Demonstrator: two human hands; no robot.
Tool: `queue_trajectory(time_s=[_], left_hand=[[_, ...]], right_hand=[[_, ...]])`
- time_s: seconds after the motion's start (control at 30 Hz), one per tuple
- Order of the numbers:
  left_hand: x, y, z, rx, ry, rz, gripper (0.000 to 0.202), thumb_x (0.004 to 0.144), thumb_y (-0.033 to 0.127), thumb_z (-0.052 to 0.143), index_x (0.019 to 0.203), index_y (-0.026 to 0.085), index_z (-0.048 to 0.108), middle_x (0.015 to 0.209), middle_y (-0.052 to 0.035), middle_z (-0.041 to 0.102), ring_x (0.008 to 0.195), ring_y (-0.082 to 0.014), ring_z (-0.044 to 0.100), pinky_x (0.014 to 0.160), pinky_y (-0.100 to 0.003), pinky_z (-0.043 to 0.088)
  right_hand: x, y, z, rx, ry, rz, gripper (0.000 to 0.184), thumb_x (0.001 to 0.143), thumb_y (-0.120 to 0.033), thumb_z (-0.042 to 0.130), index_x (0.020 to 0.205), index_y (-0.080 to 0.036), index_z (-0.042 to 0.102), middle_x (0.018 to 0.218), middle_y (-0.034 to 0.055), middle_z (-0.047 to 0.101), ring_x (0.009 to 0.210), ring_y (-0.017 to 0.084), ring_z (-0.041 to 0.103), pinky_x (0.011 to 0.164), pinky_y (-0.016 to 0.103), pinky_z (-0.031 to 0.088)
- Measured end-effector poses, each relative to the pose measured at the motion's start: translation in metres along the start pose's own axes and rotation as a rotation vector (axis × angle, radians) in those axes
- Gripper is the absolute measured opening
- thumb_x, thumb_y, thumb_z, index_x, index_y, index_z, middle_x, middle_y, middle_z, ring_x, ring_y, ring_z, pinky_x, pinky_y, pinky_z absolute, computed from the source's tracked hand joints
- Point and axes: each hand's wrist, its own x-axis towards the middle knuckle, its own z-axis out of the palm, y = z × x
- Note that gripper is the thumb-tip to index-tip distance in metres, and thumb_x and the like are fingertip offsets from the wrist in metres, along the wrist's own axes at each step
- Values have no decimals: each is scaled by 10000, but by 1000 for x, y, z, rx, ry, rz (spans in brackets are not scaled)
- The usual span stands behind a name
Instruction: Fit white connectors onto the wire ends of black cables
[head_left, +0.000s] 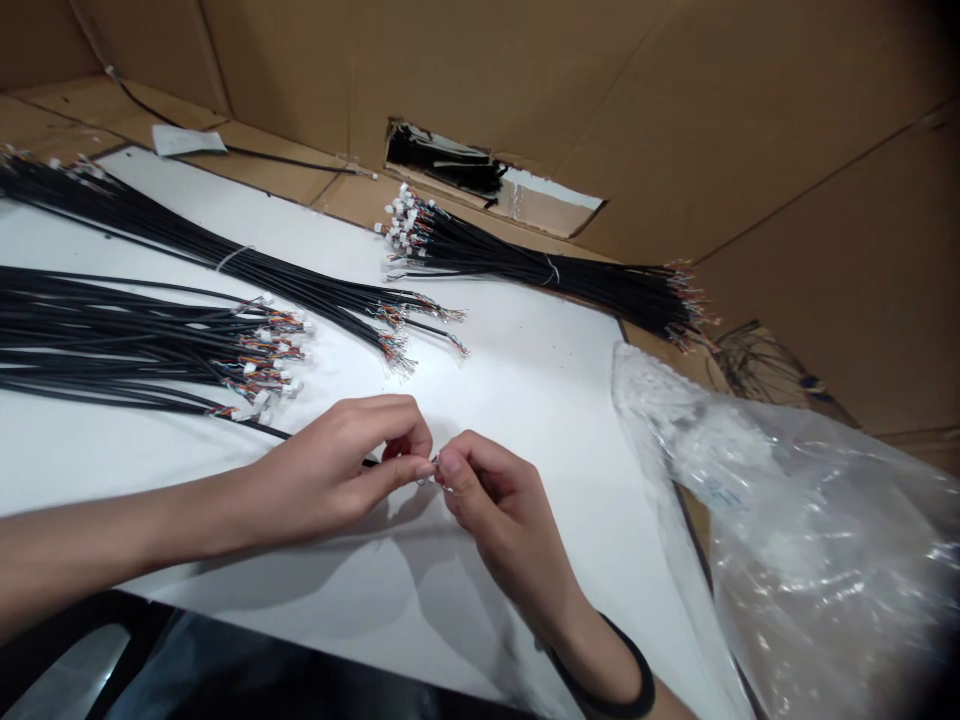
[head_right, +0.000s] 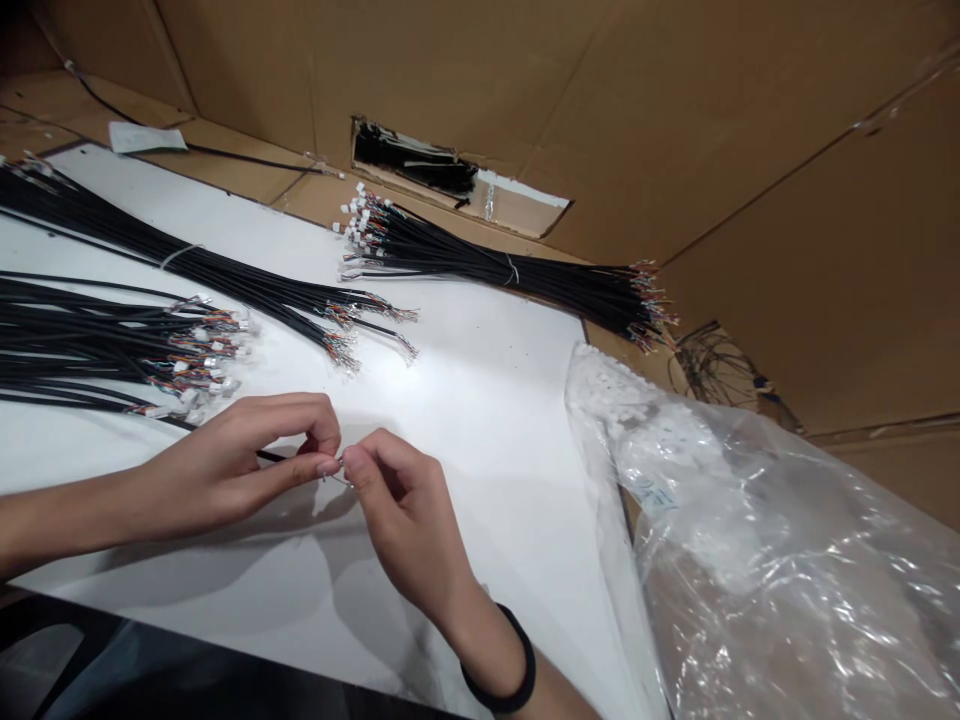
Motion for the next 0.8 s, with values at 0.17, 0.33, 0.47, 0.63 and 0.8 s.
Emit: queue_trajectory(time_s=[0.17,0.33,0.47,0.63,0.8], left_hand=[[0,-3,2,0,-3,22,182,933,192,496,753,165,499,729,34,507,667,-88,464,638,-198,366],[0,-7,4,14,-10,46,172,937,194,481,769,161,501,736,25,505,663,-93,460,629,-207,361],[-1,-10,7,35,-22,62,159,938,179,464,785,161,501,745,18,506,669,-99,464,628,-214,358],[-2,-11,7,43,-27,72,151,948,176,445,806,167,497,760,17,508,680,-98,466,636,-206,359],[-1,-10,6,65,-40,66,147,949,174,429,812,173,482,763,15,510,676,-104,464,629,-210,359]], right_hand=[[0,-2,-1,-44,-9,-24,303,944,-346,512,699,-169,531,577,-53,349,527,79,290,491,233,244],[0,-1,-3,-60,-42,-28,293,943,-346,518,712,-168,550,588,-51,363,537,82,298,498,231,254],[2,1,-5,-63,-70,-28,298,941,-351,520,710,-167,557,599,-47,379,546,84,303,509,232,261],[5,1,-6,-28,-110,-2,316,938,-394,515,716,-172,549,564,-55,351,521,86,293,494,236,248],[6,3,-6,0,-127,-6,322,935,-410,516,718,-174,550,549,-54,360,492,81,296,454,227,230]])
